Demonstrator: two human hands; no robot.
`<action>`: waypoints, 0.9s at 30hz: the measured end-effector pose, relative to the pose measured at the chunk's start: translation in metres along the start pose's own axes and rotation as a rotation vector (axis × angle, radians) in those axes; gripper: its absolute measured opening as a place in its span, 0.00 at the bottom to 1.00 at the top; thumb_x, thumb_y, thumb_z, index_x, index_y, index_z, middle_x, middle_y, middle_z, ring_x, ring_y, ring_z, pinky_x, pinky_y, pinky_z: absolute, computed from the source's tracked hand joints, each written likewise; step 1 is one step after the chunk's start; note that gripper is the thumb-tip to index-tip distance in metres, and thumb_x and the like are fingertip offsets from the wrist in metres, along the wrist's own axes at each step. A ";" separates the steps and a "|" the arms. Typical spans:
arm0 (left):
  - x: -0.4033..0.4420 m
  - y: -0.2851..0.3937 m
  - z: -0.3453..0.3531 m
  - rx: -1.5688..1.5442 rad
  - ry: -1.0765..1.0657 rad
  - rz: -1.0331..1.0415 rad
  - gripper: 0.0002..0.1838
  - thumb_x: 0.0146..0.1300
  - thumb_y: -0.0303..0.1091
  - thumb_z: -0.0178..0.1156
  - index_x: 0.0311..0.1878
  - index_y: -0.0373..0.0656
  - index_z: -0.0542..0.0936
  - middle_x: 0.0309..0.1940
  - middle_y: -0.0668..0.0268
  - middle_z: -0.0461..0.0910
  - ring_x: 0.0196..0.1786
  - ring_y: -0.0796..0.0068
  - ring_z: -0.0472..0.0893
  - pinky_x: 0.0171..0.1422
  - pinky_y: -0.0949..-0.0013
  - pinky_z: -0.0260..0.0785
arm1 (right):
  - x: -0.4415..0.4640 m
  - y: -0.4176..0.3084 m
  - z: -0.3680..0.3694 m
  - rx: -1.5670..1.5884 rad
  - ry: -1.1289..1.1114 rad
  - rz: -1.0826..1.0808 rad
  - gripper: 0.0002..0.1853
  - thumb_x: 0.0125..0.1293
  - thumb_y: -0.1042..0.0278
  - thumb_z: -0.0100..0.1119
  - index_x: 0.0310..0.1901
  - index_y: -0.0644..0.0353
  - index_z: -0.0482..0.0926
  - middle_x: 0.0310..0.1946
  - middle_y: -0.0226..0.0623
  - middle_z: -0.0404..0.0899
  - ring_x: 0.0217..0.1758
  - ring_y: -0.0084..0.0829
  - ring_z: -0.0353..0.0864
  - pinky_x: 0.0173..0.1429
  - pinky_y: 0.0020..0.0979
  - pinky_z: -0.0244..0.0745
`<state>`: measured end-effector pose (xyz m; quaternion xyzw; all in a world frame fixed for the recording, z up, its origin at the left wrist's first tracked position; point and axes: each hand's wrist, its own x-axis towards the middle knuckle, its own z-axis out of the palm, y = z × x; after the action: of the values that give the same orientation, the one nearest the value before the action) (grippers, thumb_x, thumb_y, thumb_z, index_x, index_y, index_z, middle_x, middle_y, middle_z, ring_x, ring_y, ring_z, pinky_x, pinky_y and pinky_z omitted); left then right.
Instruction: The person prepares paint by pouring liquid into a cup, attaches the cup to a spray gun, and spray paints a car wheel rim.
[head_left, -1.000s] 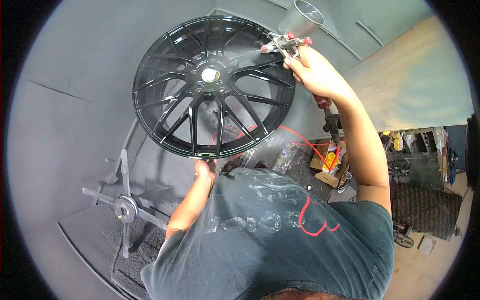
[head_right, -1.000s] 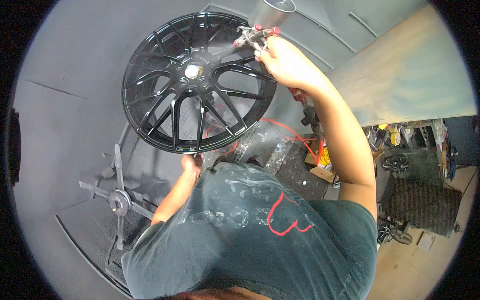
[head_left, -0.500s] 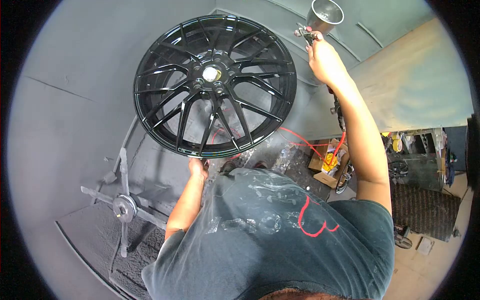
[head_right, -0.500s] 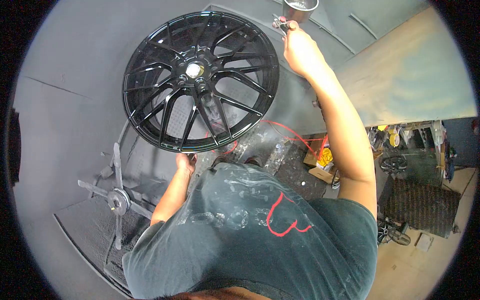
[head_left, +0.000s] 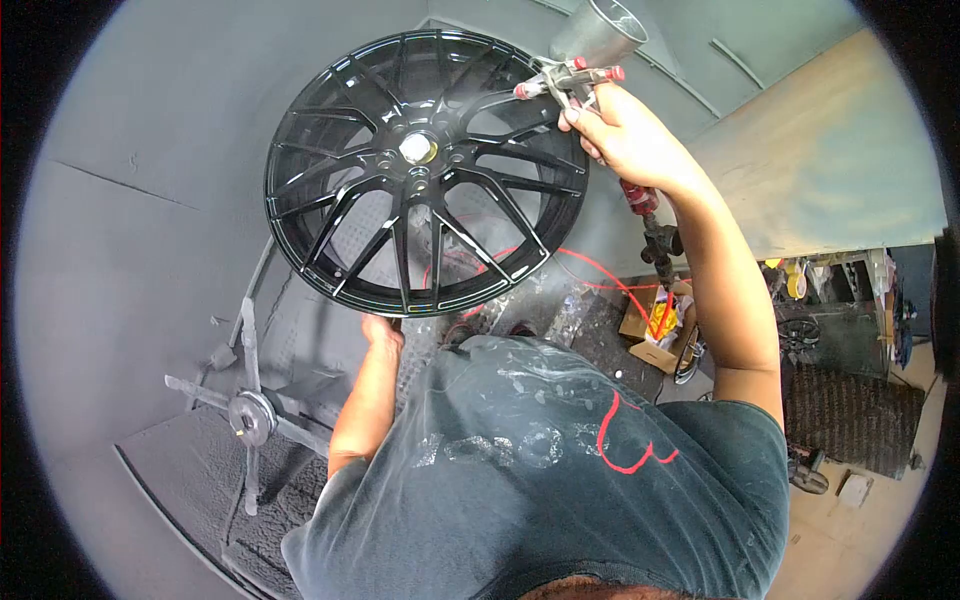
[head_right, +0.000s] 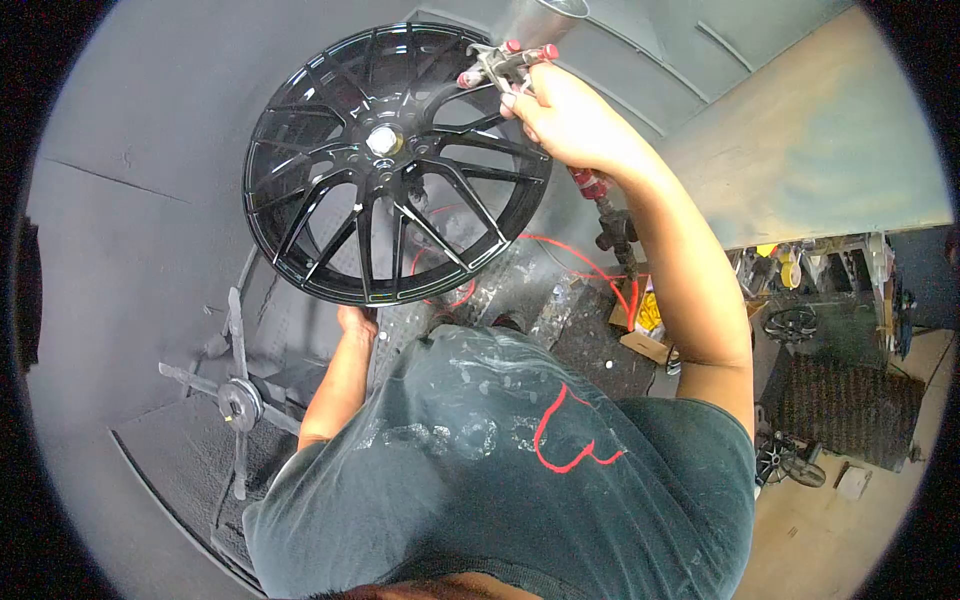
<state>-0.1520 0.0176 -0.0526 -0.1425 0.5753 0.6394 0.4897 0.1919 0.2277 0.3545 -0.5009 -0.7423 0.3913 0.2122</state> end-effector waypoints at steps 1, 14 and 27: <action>-0.003 -0.008 0.003 -0.003 0.023 -0.006 0.13 0.70 0.46 0.53 0.48 0.50 0.78 0.39 0.70 0.83 0.39 0.70 0.82 0.44 0.61 0.76 | 0.006 0.007 0.001 -0.142 0.059 -0.045 0.16 0.70 0.60 0.53 0.40 0.70 0.74 0.29 0.53 0.77 0.34 0.53 0.78 0.44 0.45 0.73; -0.032 -0.033 0.001 0.069 -0.119 -0.191 0.11 0.73 0.40 0.49 0.48 0.45 0.75 0.40 0.66 0.78 0.36 0.69 0.78 0.39 0.67 0.74 | 0.035 0.043 -0.008 -0.709 0.464 -0.230 0.13 0.70 0.71 0.50 0.51 0.70 0.65 0.36 0.62 0.79 0.43 0.59 0.79 0.48 0.49 0.74; -0.008 0.012 0.000 0.066 0.010 0.010 0.09 0.69 0.38 0.54 0.43 0.44 0.78 0.33 0.65 0.82 0.32 0.70 0.82 0.34 0.66 0.76 | 0.003 -0.006 0.004 -0.590 0.176 -0.158 0.12 0.70 0.66 0.52 0.42 0.70 0.72 0.33 0.55 0.81 0.38 0.55 0.81 0.45 0.49 0.74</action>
<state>-0.1576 0.0158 -0.0396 -0.1265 0.5992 0.6220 0.4879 0.1841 0.2280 0.3565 -0.5134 -0.8393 0.0966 0.1508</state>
